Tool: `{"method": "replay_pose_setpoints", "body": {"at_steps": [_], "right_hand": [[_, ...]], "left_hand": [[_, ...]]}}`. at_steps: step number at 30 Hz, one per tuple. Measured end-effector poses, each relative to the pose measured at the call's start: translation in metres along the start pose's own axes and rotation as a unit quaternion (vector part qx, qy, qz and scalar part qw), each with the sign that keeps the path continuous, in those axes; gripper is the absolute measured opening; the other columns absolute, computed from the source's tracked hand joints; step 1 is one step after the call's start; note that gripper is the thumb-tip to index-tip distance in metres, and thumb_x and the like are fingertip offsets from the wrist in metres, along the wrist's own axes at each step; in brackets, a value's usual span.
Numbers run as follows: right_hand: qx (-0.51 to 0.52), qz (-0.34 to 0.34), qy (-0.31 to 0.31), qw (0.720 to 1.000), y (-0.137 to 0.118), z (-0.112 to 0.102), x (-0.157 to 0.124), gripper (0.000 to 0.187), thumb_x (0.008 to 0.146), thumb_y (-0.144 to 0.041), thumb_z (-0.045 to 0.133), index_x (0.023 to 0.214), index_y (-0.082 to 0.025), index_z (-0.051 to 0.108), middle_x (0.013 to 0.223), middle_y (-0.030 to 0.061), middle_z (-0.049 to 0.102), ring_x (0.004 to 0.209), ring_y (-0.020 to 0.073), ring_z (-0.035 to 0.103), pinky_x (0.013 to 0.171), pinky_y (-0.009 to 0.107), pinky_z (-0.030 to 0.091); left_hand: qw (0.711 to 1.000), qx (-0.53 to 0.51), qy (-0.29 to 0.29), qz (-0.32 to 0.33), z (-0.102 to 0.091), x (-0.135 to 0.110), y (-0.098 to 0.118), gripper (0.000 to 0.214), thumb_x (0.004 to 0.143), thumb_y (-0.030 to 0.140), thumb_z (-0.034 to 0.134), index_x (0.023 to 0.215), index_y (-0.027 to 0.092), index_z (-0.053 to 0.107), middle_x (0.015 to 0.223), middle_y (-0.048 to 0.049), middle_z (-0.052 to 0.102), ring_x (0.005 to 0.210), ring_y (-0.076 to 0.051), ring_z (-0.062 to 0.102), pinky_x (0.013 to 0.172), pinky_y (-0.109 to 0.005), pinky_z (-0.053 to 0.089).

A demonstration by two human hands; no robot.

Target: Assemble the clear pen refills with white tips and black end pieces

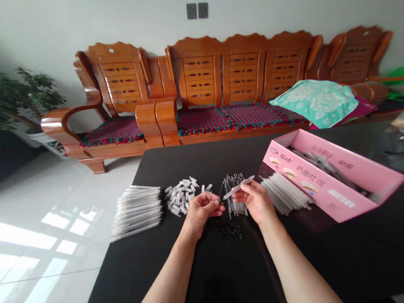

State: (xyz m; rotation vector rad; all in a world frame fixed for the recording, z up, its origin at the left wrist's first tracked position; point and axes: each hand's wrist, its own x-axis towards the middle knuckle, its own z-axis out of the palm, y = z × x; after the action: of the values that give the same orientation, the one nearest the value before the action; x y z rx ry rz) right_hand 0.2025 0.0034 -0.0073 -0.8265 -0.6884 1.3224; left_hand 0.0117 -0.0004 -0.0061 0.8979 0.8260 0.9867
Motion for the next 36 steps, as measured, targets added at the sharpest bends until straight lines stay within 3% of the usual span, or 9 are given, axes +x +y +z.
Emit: {"method": "replay_pose_setpoints", "body": {"at_steps": [25,28,33,36], "right_hand": [[-0.019,0.015,0.008,1.000,0.002,0.003,0.000,0.029,0.064,-0.026,0.084,0.078,-0.018,0.059,0.067,0.0048,0.076,0.053,0.0199,0.072,0.048,0.025,0.060],[-0.019,0.022,0.015,0.999,0.003,0.003,0.000,0.030,0.063,-0.026,0.084,0.077,-0.018,0.059,0.064,0.0036,0.075,0.051,0.0192,0.071,0.047,0.025,0.059],[-0.020,0.027,0.022,0.999,0.002,0.004,0.000,0.030,0.062,-0.026,0.084,0.076,-0.018,0.059,0.060,0.0027,0.073,0.050,0.0195,0.071,0.046,0.025,0.059],[-0.019,0.016,0.028,0.999,0.002,0.003,0.001,0.029,0.063,-0.026,0.084,0.075,-0.017,0.060,0.060,0.0034,0.073,0.050,0.0198,0.071,0.046,0.025,0.059]], "left_hand": [[0.999,0.014,0.034,0.039,0.010,0.002,-0.005,0.037,0.066,0.036,0.084,0.082,0.011,0.062,0.071,-0.0056,0.071,0.066,-0.016,0.071,0.061,-0.024,0.058],[0.996,0.043,0.041,0.067,0.011,0.002,-0.006,0.032,0.068,0.035,0.082,0.080,0.012,0.062,0.069,-0.0053,0.071,0.066,-0.018,0.071,0.062,-0.026,0.058],[0.971,0.178,0.061,0.147,0.015,-0.002,-0.006,0.018,0.076,0.029,0.073,0.084,0.014,0.066,0.072,-0.0046,0.071,0.069,-0.018,0.071,0.066,-0.027,0.058],[0.973,0.180,0.044,0.138,0.014,-0.002,-0.006,0.030,0.079,0.037,0.071,0.098,0.014,0.065,0.078,-0.0056,0.071,0.069,-0.018,0.071,0.059,-0.025,0.058]]}}
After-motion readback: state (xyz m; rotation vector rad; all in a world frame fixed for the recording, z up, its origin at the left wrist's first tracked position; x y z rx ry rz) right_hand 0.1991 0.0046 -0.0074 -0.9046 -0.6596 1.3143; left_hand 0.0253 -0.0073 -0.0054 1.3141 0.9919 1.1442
